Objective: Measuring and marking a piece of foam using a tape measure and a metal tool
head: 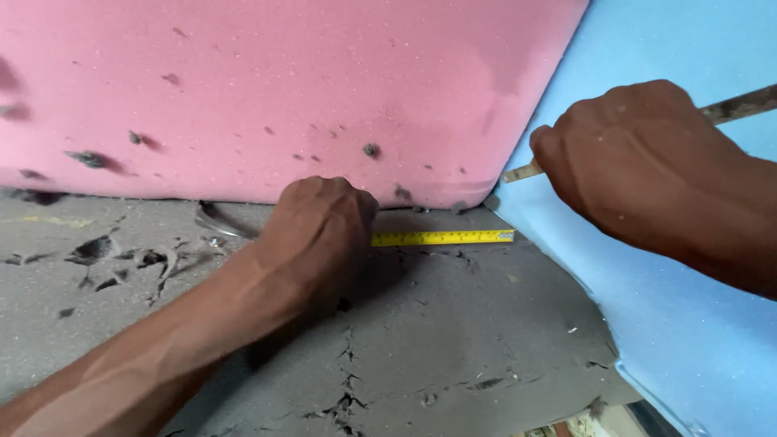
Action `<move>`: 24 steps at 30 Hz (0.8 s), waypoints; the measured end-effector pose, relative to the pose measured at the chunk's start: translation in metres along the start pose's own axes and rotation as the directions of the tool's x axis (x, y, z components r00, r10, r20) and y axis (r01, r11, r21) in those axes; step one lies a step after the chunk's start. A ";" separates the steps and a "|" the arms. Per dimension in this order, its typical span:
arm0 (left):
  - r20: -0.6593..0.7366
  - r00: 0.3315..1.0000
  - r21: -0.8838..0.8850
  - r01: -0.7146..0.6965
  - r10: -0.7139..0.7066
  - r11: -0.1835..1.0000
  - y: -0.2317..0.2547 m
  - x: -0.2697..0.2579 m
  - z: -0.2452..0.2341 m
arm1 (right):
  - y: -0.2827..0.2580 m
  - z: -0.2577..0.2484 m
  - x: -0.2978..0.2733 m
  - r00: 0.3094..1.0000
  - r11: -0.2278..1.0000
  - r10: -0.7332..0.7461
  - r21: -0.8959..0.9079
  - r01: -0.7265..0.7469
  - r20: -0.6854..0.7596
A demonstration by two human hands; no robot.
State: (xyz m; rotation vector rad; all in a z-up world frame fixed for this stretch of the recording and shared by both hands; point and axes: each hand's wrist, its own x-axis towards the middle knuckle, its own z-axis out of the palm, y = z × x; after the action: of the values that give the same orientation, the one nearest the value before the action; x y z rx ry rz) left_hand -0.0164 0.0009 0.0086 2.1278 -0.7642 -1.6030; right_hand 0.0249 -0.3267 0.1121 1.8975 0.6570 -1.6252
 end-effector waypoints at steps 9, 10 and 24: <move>-0.028 0.996 0.166 -0.084 0.090 0.983 -0.012 0.012 0.032 | -0.001 -0.005 0.001 0.996 0.996 0.089 -0.010 -0.089 0.011; -0.030 0.995 0.168 -0.084 0.090 0.982 -0.011 0.013 0.030 | 0.001 -0.005 0.002 0.996 0.996 0.091 -0.009 -0.091 0.008; -0.534 0.782 0.122 -0.305 0.322 0.944 -0.039 0.012 0.096 | -0.024 -0.013 -0.069 0.971 0.914 0.235 0.334 -0.233 0.033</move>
State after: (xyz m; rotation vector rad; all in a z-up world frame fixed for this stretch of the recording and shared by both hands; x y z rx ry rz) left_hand -0.0979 0.0269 -0.0502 2.1716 -0.8791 -0.7482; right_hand 0.0074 -0.3007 0.1800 2.1261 0.1463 -1.6516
